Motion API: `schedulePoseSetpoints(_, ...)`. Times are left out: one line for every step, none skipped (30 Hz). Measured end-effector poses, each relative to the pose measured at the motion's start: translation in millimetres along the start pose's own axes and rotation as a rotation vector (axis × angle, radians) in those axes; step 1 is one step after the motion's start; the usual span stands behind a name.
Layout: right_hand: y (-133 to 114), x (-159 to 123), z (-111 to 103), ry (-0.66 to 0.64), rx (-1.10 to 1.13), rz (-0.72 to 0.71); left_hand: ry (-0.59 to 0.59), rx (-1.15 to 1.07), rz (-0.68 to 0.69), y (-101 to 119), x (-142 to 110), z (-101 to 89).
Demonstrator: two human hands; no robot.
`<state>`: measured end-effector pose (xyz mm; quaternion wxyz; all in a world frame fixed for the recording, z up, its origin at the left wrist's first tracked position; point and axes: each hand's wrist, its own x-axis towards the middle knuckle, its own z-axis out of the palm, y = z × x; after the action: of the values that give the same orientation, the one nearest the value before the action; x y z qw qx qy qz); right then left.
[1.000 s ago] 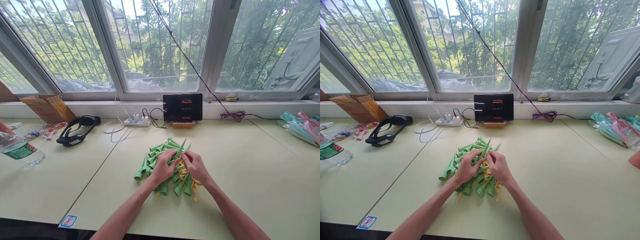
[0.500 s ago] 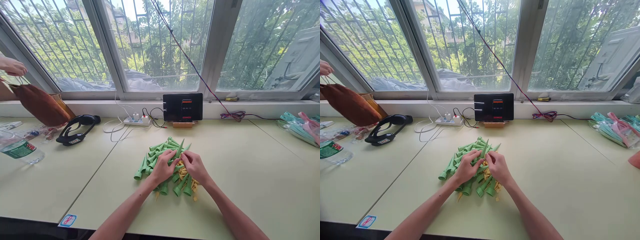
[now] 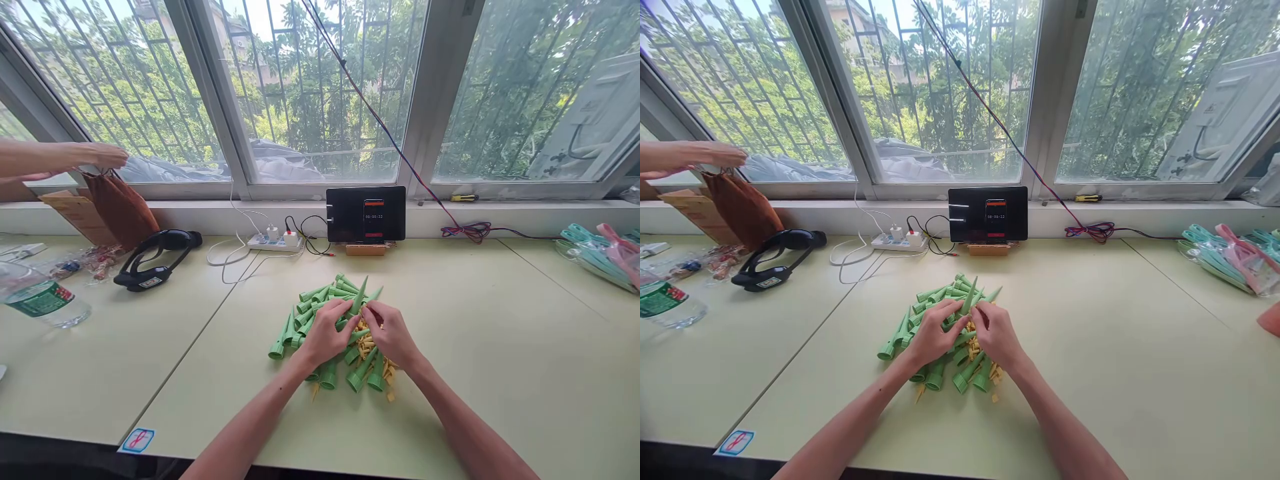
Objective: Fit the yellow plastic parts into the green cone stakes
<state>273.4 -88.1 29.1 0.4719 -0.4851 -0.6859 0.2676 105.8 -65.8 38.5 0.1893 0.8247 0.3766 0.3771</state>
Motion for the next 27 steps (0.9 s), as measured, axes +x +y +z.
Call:
schedulePoseSetpoints(0, 0, 0, -0.003, -0.007, -0.006, 0.002, -0.008, -0.002, 0, 0, -0.9)
schedulePoseSetpoints(1, 1, -1, -0.008, -0.014, -0.012, 0.005, -0.016, -0.004, -1, 1, -2.0)
schedulePoseSetpoints(1, 1, -2, -0.015, -0.02, -0.019, 0.007, -0.026, -0.005, -1, 1, -3.3)
schedulePoseSetpoints(2, 2, -2, -0.026, -0.025, -0.026, 0.011, -0.034, -0.006, -1, 2, -4.6)
schedulePoseSetpoints(2, 2, -3, -0.039, -0.028, -0.035, 0.015, -0.039, -0.01, -2, 3, -5.9)
schedulePoseSetpoints(3, 3, -4, -0.056, -0.031, -0.043, 0.02, -0.043, -0.015, -2, 3, -7.1)
schedulePoseSetpoints(3, 3, -4, -0.071, -0.034, -0.052, 0.026, -0.045, -0.024, -3, 4, -8.1)
schedulePoseSetpoints(4, 3, -5, -0.086, -0.036, -0.06, 0.03, -0.047, -0.032, -3, 5, -8.8)
schedulePoseSetpoints(4, 3, -5, -0.1, -0.038, -0.066, 0.03, -0.049, -0.04, -4, 5, -9.2)
schedulePoseSetpoints(5, 3, -6, -0.112, -0.039, -0.071, 0.029, -0.054, -0.048, -4, 6, -9.4)
schedulePoseSetpoints(5, 3, -6, -0.121, -0.04, -0.075, 0.027, -0.061, -0.058, -5, 6, -9.4)
schedulePoseSetpoints(5, 3, -6, -0.129, -0.041, -0.077, 0.026, -0.071, -0.07, -5, 6, -9.3)
schedulePoseSetpoints(6, 3, -6, -0.134, -0.042, -0.079, 0.027, -0.081, -0.086, -5, 6, -9.2)
schedulePoseSetpoints(6, 3, -5, -0.138, -0.043, -0.081, 0.029, -0.091, -0.105, -5, 6, -9.3)
schedulePoseSetpoints(6, 2, -5, -0.14, -0.045, -0.082, 0.03, -0.098, -0.124, -4, 6, -9.6)
schedulePoseSetpoints(6, 2, -5, -0.139, -0.048, -0.084, 0.031, -0.102, -0.139, -4, 6, -10.3)
schedulePoseSetpoints(6, 2, -5, -0.136, -0.053, -0.084, 0.032, -0.103, -0.151, -3, 7, -11.1)
schedulePoseSetpoints(6, 3, -6, -0.129, -0.058, -0.083, 0.034, -0.1, -0.159, -2, 7, -12.2)
schedulePoseSetpoints(6, 3, -7, -0.119, -0.063, -0.079, 0.038, -0.094, -0.164, -1, 7, -13.2)
schedulePoseSetpoints(6, 4, -8, -0.106, -0.067, -0.074, 0.055, -0.079, -0.167, 0, 8, -13.9)
schedulePoseSetpoints(6, 4, -9, -0.092, -0.07, -0.07, 0.061, -0.061, -0.166, 0, 8, -14.4)
schedulePoseSetpoints(7, 5, -10, -0.077, -0.074, -0.065, 0.058, -0.04, -0.163, 0, 8, -14.4)
schedulePoseSetpoints(8, 6, -12, -0.065, -0.08, -0.062, 0.047, -0.015, -0.159, -1, 8, -13.9)
schedulePoseSetpoints(9, 6, -14, -0.055, -0.087, -0.061, 0.028, 0.01, -0.153, -2, 8, -13.2)
schedulePoseSetpoints(10, 7, -15, -0.047, -0.096, -0.061, 0.006, 0.033, -0.148, -3, 7, -12.2)
schedulePoseSetpoints(11, 8, -16, -0.041, -0.105, -0.06, -0.017, 0.053, -0.142, -4, 7, -11.2)
schedulePoseSetpoints(12, 8, -17, -0.037, -0.113, -0.061, -0.037, 0.068, -0.137, -5, 6, -10.3)
